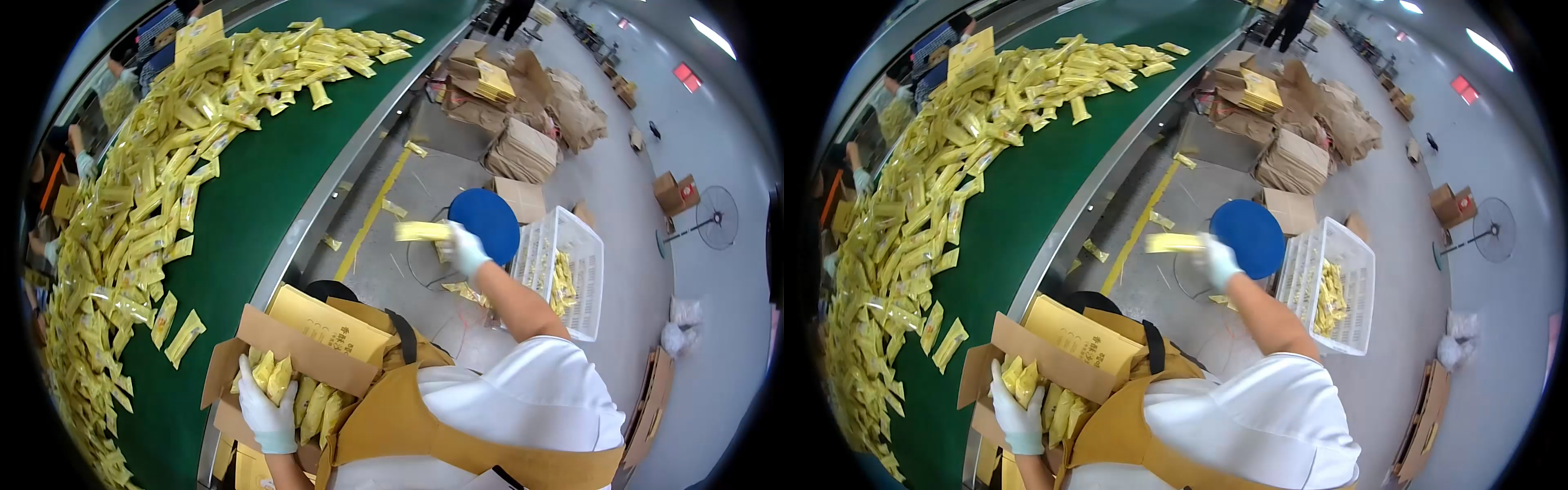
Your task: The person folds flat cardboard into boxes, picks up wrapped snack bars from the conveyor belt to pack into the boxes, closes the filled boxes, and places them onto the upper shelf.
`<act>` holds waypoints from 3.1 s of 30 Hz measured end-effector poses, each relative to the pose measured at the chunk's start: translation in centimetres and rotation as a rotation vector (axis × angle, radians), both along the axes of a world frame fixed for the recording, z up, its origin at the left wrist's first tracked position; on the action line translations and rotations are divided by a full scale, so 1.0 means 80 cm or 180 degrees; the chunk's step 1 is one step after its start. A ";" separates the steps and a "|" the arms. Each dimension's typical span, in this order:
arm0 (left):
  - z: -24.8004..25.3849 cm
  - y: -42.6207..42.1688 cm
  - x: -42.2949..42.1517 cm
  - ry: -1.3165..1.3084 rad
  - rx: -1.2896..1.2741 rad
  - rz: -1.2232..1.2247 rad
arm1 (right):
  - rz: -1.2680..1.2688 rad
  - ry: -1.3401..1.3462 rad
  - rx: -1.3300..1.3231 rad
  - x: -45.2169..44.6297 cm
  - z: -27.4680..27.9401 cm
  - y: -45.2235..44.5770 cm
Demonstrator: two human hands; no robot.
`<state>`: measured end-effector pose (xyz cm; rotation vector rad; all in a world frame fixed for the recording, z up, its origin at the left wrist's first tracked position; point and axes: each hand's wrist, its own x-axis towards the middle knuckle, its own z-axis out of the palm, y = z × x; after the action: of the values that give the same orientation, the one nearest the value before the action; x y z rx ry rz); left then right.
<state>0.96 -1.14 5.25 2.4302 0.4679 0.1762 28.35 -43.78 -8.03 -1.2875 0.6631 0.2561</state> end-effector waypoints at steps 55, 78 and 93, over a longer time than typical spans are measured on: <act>-0.013 -0.026 -0.052 -0.0726 0.1142 0.0029 | 0.7037 -0.4836 -0.2215 -0.142 0.187 0.469; -0.061 0.017 -0.145 -0.2254 -0.1648 0.3134 | 0.5849 -0.4227 -0.2186 -0.086 0.179 0.465; -0.194 -0.013 -0.050 -0.1628 -0.3315 0.1293 | 0.4310 -0.3575 -0.3283 -0.002 0.166 0.436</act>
<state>-3.04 -2.19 -10.30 1.1997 0.6066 0.5508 28.21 -8.88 5.22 -2.3702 -1.3099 0.2078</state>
